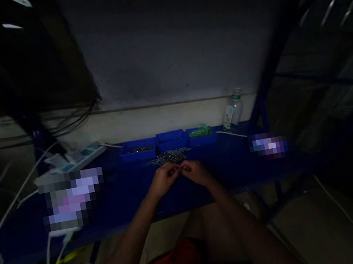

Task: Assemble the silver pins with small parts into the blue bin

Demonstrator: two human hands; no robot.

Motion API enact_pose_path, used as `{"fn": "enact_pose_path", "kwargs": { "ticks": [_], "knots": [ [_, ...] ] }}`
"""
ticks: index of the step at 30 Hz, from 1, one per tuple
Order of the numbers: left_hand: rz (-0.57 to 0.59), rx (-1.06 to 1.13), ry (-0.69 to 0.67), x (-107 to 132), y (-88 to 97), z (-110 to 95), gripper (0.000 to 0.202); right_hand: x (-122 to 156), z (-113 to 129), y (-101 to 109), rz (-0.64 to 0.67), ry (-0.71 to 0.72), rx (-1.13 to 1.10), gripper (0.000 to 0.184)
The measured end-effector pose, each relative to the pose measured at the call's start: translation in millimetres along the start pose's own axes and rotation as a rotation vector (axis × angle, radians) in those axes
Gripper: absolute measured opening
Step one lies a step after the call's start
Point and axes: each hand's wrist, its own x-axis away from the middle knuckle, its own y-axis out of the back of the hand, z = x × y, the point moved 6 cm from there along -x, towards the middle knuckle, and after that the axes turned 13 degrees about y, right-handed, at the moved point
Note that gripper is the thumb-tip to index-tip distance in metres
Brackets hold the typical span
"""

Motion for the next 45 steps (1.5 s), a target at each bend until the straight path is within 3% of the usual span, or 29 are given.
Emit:
{"fn": "enact_pose_path", "kwargs": {
  "ticks": [5,9,12,15,18,21,25,29,34,40,45],
  "knots": [
    [-0.063,-0.040,0.013,-1.1,6.5,1.5,0.023,-2.0,2.3,2.9,-0.013,0.007,0.063,0.013],
    [-0.272,-0.174,0.130,-20.2,47.1,19.5,0.027,-5.4,-6.7,13.3,-0.140,-0.087,0.255,0.018],
    [-0.424,-0.314,0.266,-40.3,85.0,38.4,0.031,-8.3,-12.7,12.5,-0.101,-0.147,0.331,0.027],
    [-0.439,-0.419,0.397,-57.7,106.3,54.8,0.033,-12.5,-14.9,10.1,-0.025,-0.185,0.392,0.036],
    [-0.436,-0.486,0.492,-64.8,111.3,63.7,0.034,-18.4,-14.8,9.3,0.036,-0.214,0.490,0.040],
    [-0.473,-0.546,0.480,-62.1,106.3,59.7,0.037,-22.1,-15.8,7.1,0.105,-0.251,0.572,0.034],
    [-0.456,-0.573,0.303,-51.5,83.6,38.1,0.037,-21.2,-14.4,6.6,0.108,-0.259,0.631,0.028],
    [-0.304,-0.450,0.153,-37.1,43.0,21.3,0.031,-18.0,-11.5,8.6,0.087,-0.260,0.640,0.024],
    [-0.075,-0.324,0.059,-18.1,-2.0,19.0,0.025,-16.2,-9.0,11.4,0.062,-0.241,0.626,0.019],
    [-0.034,-0.314,0.068,-11.2,-5.3,18.1,0.025,-14.0,-10.4,13.0,0.016,-0.217,0.556,0.015],
    [-0.073,-0.253,0.109,-13.4,-1.5,19.8,0.029,-14.7,0.5,10.3,0.040,-0.113,0.481,0.014]
  ]
}}
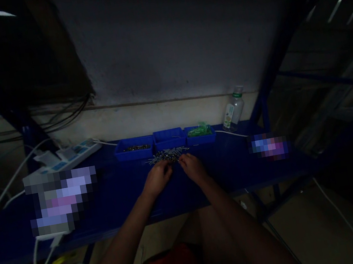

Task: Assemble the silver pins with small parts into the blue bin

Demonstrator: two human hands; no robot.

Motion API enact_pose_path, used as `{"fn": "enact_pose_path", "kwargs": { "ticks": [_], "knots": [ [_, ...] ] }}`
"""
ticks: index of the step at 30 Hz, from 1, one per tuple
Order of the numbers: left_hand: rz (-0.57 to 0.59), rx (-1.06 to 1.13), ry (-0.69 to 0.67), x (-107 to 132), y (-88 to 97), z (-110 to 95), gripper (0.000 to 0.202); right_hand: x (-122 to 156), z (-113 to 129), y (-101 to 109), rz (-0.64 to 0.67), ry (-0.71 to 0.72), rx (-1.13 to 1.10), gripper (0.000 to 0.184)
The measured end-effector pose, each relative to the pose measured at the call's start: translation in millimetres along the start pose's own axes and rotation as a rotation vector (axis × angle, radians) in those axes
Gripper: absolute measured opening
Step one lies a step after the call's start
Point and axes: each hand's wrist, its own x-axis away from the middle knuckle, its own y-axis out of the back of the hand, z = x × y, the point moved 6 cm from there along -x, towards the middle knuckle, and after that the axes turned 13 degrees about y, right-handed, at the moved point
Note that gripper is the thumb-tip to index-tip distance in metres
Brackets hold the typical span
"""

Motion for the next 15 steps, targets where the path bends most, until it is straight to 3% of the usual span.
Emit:
{"fn": "enact_pose_path", "kwargs": {
  "ticks": [5,10,15],
  "knots": [
    [0.058,0.057,-0.019,-3.1,-4.4,1.5,0.025,-2.2,17.4,0.4,0.057,0.180,-0.107,0.015],
    [0.093,0.071,0.005,-4.3,-4.1,0.8,0.023,-2.9,16.8,-1.7,0.115,0.174,-0.210,0.013],
    [0.116,0.109,0.035,-4.6,-1.0,-0.8,0.023,-3.6,12.5,0.9,0.056,0.158,-0.315,0.015]
  ]
}}
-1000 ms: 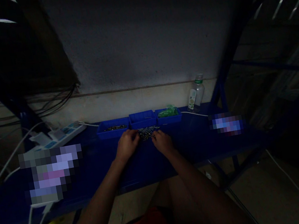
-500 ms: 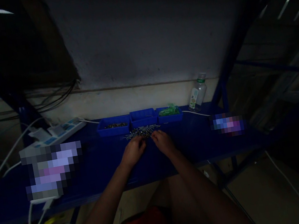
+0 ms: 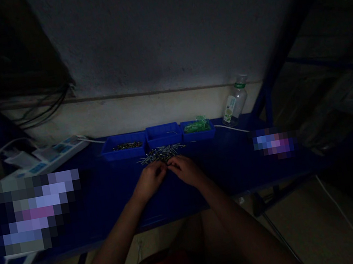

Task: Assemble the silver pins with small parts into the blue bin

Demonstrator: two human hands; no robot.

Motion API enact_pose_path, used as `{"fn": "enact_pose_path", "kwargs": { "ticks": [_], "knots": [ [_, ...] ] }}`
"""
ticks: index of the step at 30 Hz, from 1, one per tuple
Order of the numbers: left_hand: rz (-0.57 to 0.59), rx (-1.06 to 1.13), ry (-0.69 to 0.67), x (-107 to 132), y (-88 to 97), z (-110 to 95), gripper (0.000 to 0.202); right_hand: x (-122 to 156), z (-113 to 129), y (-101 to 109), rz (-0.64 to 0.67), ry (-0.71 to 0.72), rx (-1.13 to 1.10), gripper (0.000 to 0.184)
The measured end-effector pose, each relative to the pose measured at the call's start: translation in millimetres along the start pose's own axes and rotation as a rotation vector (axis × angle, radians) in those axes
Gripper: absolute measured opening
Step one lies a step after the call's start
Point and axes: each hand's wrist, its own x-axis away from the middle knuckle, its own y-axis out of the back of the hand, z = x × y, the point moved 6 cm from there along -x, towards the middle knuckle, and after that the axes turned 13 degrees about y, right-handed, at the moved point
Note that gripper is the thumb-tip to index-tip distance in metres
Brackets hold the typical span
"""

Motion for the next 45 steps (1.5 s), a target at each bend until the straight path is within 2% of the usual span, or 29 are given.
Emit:
{"fn": "enact_pose_path", "kwargs": {
  "ticks": [2,7,14,17,20,26,34,40,45],
  "knots": [
    [-0.002,0.044,0.027,-0.4,2.4,1.7,0.024,-0.5,-1.3,1.3,-0.031,-0.008,-0.027,0.017],
    [-0.006,0.131,0.066,-0.9,4.8,5.8,0.023,-0.9,-4.7,-2.4,-0.006,-0.031,-0.042,0.019],
    [0.081,0.156,0.092,-2.6,0.2,7.2,0.020,-0.5,-7.6,-4.1,0.001,-0.080,-0.069,0.015],
    [0.062,0.172,0.114,-3.4,5.3,8.4,0.020,-2.9,-5.8,-1.9,-0.011,-0.110,-0.069,0.019],
    [0.039,0.187,0.125,-3.8,10.1,8.6,0.019,-6.1,-2.1,-1.7,-0.010,-0.073,-0.064,0.020],
    [0.086,0.145,0.112,-2.9,6.3,4.3,0.016,-5.1,-3.2,-2.8,0.017,-0.057,-0.045,0.016],
    [0.049,0.074,0.066,-0.4,4.5,0.7,0.015,-3.8,-2.6,-0.6,0.033,-0.066,-0.046,0.023],
    [0.058,0.018,0.050,0.0,-0.4,1.8,0.014,-1.4,-3.6,-1.4,0.032,-0.055,-0.071,0.015],
    [0.075,-0.016,0.047,1.2,-4.6,1.5,0.013,0.3,-2.8,-0.6,0.039,-0.071,-0.107,0.016]
  ]
}}
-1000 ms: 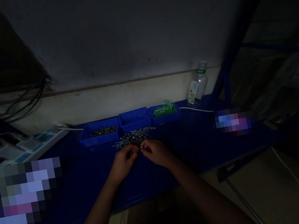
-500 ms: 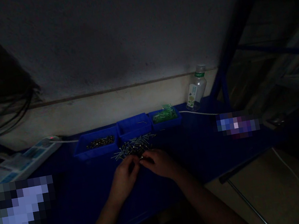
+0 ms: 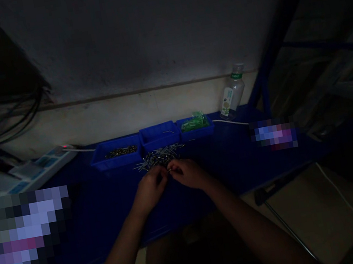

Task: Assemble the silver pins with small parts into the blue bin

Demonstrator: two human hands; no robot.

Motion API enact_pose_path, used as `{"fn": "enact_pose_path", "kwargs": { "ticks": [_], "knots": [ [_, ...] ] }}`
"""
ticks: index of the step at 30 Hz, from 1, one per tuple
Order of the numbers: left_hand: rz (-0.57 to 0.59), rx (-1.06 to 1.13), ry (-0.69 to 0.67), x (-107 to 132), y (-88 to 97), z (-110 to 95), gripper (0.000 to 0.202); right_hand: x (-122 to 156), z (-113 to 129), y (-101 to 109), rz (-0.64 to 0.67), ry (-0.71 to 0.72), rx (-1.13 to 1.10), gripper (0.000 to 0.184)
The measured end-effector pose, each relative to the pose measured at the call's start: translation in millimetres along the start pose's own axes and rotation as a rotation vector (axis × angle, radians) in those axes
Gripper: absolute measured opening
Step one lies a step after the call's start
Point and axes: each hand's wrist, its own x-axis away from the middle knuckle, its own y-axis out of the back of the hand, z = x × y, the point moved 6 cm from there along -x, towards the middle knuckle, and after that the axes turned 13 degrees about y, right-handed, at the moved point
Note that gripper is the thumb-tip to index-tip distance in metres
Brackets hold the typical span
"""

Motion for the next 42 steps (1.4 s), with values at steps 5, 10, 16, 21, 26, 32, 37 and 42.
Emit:
{"fn": "enact_pose_path", "kwargs": {
  "ticks": [5,10,16,21,26,32,37,42],
  "knots": [
    [0.001,0.082,0.002,0.8,3.3,-1.2,0.016,0.1,-4.6,2.3,-0.072,-0.050,-0.046,0.020],
    [0.007,0.119,-0.011,1.0,3.5,0.5,0.014,0.8,-2.5,-1.0,-0.050,-0.003,-0.074,0.015],
    [0.013,0.083,0.006,1.3,-0.3,3.5,0.013,1.5,2.1,-2.0,-0.062,0.041,-0.104,0.016],
    [0.011,0.074,0.000,2.0,0.2,2.8,0.013,1.5,4.4,-2.2,-0.072,0.051,-0.129,0.016],
    [0.024,0.084,-0.015,1.8,-0.1,4.2,0.014,1.4,3.6,-2.6,-0.064,0.031,-0.119,0.018],
    [0.015,0.158,-0.032,0.4,0.4,3.8,0.025,2.0,0.9,2.0,-0.134,0.031,-0.146,0.019],
    [0.030,0.200,-0.027,-0.1,0.2,5.6,0.028,2.4,1.1,3.4,-0.137,0.039,-0.195,0.022],
    [0.008,0.272,0.003,-0.1,2.7,8.3,0.024,2.0,-3.2,-1.0,-0.123,0.021,-0.208,0.018]
  ]
}}
